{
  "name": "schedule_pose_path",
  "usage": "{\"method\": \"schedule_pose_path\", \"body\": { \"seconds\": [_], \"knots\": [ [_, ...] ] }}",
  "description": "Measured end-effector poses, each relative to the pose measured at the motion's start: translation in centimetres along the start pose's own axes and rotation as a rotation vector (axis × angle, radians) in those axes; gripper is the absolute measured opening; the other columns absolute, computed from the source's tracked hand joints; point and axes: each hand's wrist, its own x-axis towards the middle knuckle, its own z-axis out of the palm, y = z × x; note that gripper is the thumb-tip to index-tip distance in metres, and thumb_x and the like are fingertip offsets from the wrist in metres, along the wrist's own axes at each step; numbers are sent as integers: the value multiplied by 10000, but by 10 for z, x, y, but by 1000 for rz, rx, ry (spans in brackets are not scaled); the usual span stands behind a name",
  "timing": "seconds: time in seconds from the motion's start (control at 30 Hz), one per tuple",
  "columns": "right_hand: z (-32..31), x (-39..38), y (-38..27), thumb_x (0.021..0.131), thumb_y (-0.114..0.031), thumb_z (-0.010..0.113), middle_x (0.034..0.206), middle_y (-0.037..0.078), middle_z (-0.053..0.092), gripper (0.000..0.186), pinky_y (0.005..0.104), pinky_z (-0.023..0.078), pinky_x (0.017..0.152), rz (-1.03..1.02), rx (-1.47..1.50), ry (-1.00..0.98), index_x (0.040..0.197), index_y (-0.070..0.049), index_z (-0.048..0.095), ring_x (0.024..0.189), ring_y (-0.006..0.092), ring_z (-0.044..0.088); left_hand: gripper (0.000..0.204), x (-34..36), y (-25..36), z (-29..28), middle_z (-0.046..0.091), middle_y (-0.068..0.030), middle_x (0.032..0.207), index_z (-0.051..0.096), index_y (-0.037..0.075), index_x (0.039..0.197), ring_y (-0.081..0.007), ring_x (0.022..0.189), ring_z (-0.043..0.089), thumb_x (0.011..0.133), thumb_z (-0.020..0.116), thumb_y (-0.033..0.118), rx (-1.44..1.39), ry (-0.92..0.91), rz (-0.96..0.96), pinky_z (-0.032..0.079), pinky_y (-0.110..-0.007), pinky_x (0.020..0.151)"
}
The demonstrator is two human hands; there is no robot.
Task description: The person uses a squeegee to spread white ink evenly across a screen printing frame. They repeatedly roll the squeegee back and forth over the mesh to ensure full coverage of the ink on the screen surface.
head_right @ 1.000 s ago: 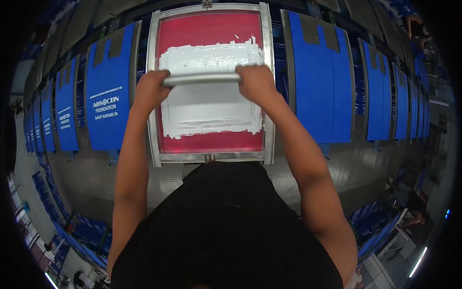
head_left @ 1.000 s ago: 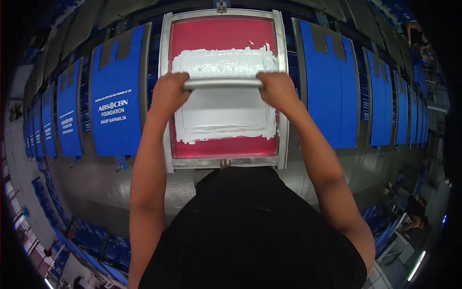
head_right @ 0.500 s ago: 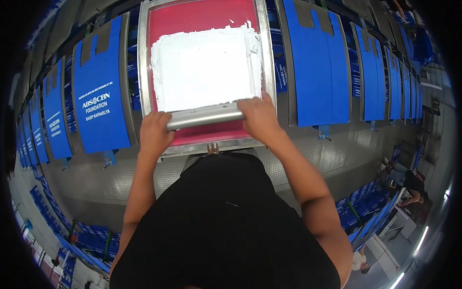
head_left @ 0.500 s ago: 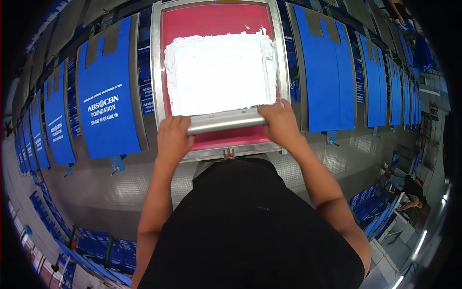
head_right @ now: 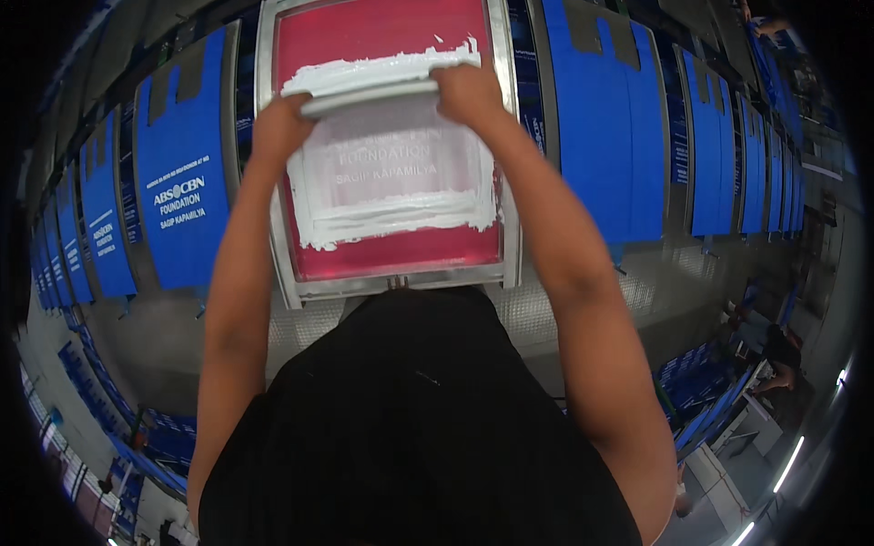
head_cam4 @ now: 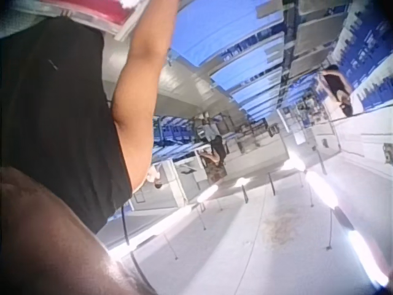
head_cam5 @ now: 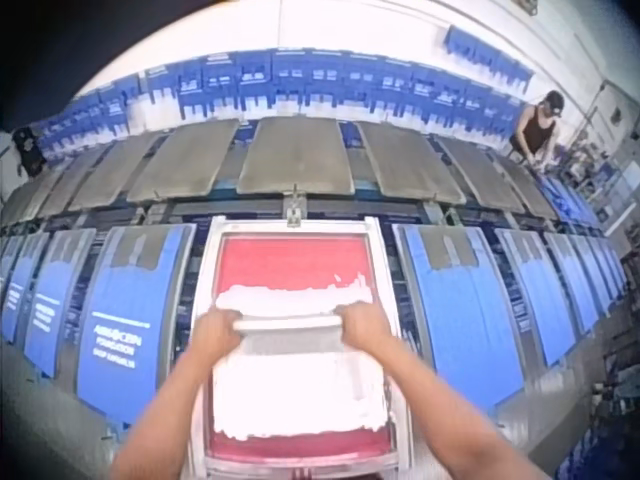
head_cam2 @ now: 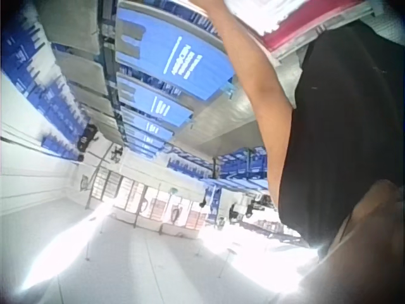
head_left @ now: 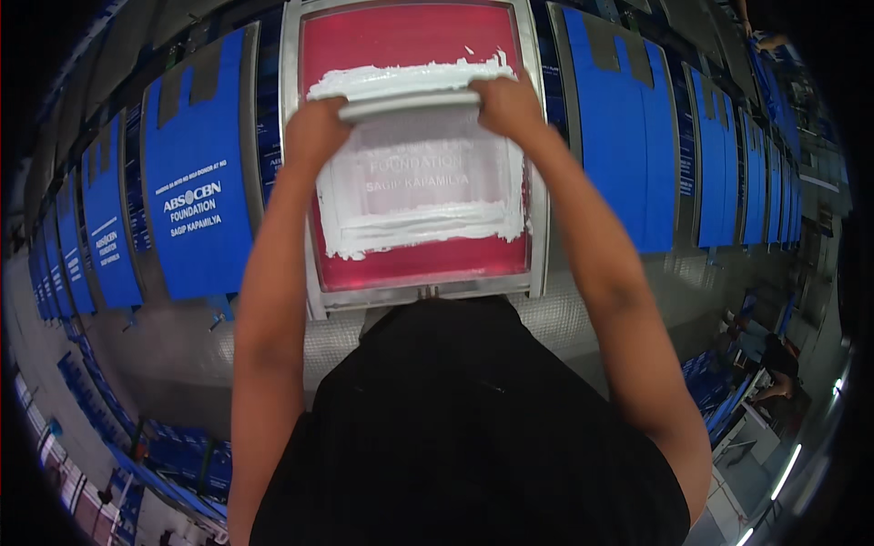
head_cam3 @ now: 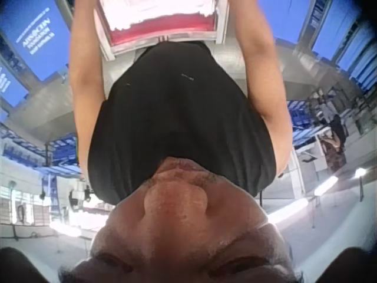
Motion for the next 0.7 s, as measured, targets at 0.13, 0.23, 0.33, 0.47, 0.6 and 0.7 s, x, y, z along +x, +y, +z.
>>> {"method": "schedule_pose_path", "body": {
  "seconds": [0.13,0.23,0.33,0.47,0.6,0.7],
  "knots": [
    [-25,-41,-19,701,-79,619,838,99,691,329,523,301,1070,5,64,-131,1013,-165,680,897,259,661,286,-44,6,-20,677,-171,855,699,65,954,-345,838,650,716,729,223,16,-88,1,523,-429,732],
    [-23,-156,-61,673,0,609,869,90,689,359,548,258,1111,-23,240,-50,1006,-115,680,894,261,653,443,-163,24,-20,662,-108,995,652,80,1018,-304,896,624,590,768,85,-23,-195,29,512,-415,792],
    [7,-203,-80,657,14,599,904,84,694,339,573,239,1115,18,236,-50,972,-80,676,908,247,650,494,-217,40,7,655,-99,984,641,69,985,-301,923,602,508,761,19,-75,-58,92,491,-403,830],
    [35,-124,-46,737,-38,581,943,63,694,311,575,258,1092,33,155,30,1009,-143,687,963,219,634,402,-127,15,18,654,-122,923,661,74,965,-331,895,610,573,745,54,-19,-94,7,495,-427,781],
    [-10,-6,-9,696,-106,631,881,81,706,390,543,295,1074,36,12,-123,1074,-182,686,910,256,666,333,-5,4,-17,680,-178,953,702,84,1007,-342,889,653,714,754,235,55,-116,-31,523,-406,757],
    [-20,-44,-22,702,-98,634,899,70,707,385,522,274,1095,22,99,-164,1075,-180,679,958,243,657,321,-43,2,-19,674,-179,836,700,61,969,-364,826,646,716,761,248,19,-69,-14,513,-425,742]
  ]
}}
